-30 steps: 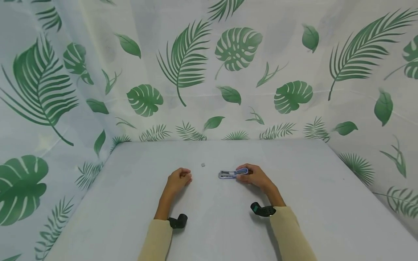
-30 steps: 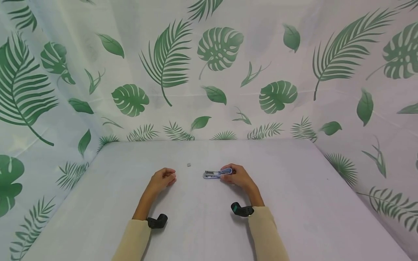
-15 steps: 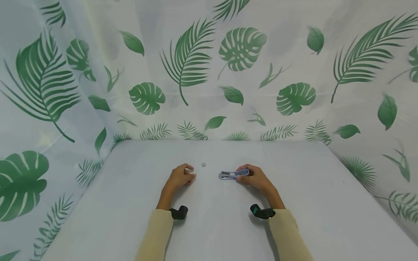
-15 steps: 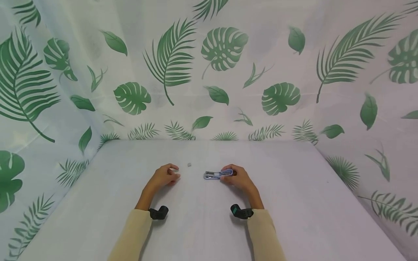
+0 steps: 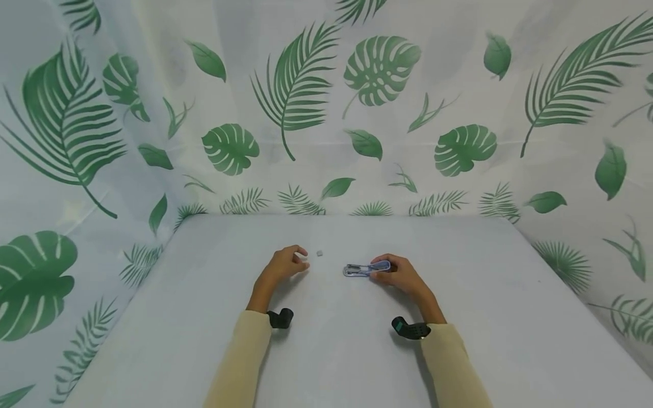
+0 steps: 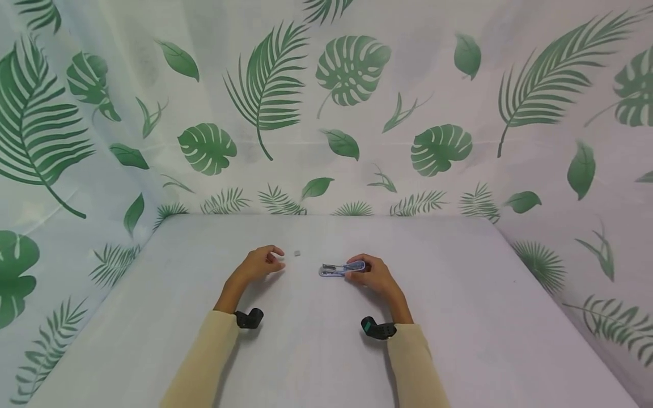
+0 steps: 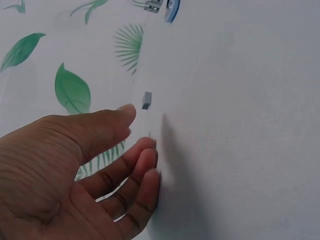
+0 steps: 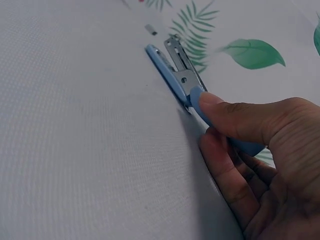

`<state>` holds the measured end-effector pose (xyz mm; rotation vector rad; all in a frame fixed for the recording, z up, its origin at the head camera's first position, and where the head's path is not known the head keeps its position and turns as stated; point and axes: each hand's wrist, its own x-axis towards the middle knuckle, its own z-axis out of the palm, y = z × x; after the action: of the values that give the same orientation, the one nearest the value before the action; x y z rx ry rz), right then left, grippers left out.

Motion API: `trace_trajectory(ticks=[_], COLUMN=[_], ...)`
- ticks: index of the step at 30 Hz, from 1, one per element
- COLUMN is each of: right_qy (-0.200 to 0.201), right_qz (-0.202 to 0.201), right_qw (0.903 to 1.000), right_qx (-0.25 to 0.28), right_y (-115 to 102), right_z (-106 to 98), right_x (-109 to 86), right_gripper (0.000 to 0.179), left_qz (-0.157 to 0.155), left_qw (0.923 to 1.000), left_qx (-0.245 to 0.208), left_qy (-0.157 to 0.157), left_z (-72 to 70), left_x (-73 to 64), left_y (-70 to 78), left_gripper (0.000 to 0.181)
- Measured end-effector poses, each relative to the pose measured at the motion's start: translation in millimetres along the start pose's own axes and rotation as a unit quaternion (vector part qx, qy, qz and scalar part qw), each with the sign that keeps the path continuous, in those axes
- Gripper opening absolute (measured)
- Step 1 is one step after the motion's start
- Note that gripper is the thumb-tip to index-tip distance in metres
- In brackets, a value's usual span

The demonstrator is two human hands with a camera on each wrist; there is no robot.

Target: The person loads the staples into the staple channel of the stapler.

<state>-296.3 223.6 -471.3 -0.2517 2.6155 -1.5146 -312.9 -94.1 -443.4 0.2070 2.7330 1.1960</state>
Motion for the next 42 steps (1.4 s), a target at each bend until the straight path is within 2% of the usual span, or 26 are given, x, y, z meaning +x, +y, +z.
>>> trace_trajectory(ticks=[7, 10, 13, 17, 20, 23, 27, 31, 36, 42], right_qy=[0.01, 0.013, 0.009, 0.011, 0.014, 0.027, 0.041, 0.046, 0.054, 0.055], right_qz=[0.007, 0.003, -0.01, -0.01, -0.004, -0.003, -0.012, -0.009, -0.004, -0.008], right_qw=[0.9999, 0.9999, 0.9999, 0.9998, 0.9998, 0.9996, 0.9987, 0.9983, 0.9974, 0.9973], right_qx=[-0.005, -0.001, 0.002, 0.011, 0.012, -0.005, -0.029, -0.035, -0.047, -0.048], right_y=[2.5, 1.0, -0.1, -0.9, -1.2, -0.5, 1.9, 3.5, 0.5, 1.0], right_z=[1.9, 2.5, 3.6, 5.6, 6.8, 7.8, 8.4, 11.7, 10.2, 9.9], right_x=[-0.2, -0.4, 0.0, 0.1, -1.0, -2.2, -3.0, -3.3, -3.5, -3.8], right_gripper=[0.034, 0.033, 0.034, 0.033, 0.033, 0.032, 0.031, 0.031, 0.03, 0.031], left_qz=[0.055, 0.066, 0.081, 0.115, 0.129, 0.117, 0.071, 0.03, 0.024, 0.006], left_qw=[0.9981, 0.997, 0.9951, 0.9899, 0.9862, 0.9847, 0.9826, 0.978, 0.975, 0.9755], left_qx=[0.029, 0.04, 0.056, 0.078, 0.094, 0.112, 0.145, 0.174, 0.178, 0.187], left_qy=[-0.002, 0.002, 0.01, 0.028, 0.046, 0.066, 0.091, 0.111, 0.132, 0.115], left_z=[0.9, 3.6, 5.7, 10.4, 16.6, 25.0, 36.8, 44.2, 47.3, 51.3], left_x=[12.8, 19.0, 24.0, 29.1, 30.6, 30.9, 34.2, 30.8, 28.0, 30.6], left_y=[-0.8, -0.7, -1.0, -1.8, -2.1, -0.3, 4.8, 12.8, 24.5, 25.7], left_gripper=[0.03, 0.031, 0.032, 0.031, 0.03, 0.026, 0.02, 0.013, 0.009, 0.008])
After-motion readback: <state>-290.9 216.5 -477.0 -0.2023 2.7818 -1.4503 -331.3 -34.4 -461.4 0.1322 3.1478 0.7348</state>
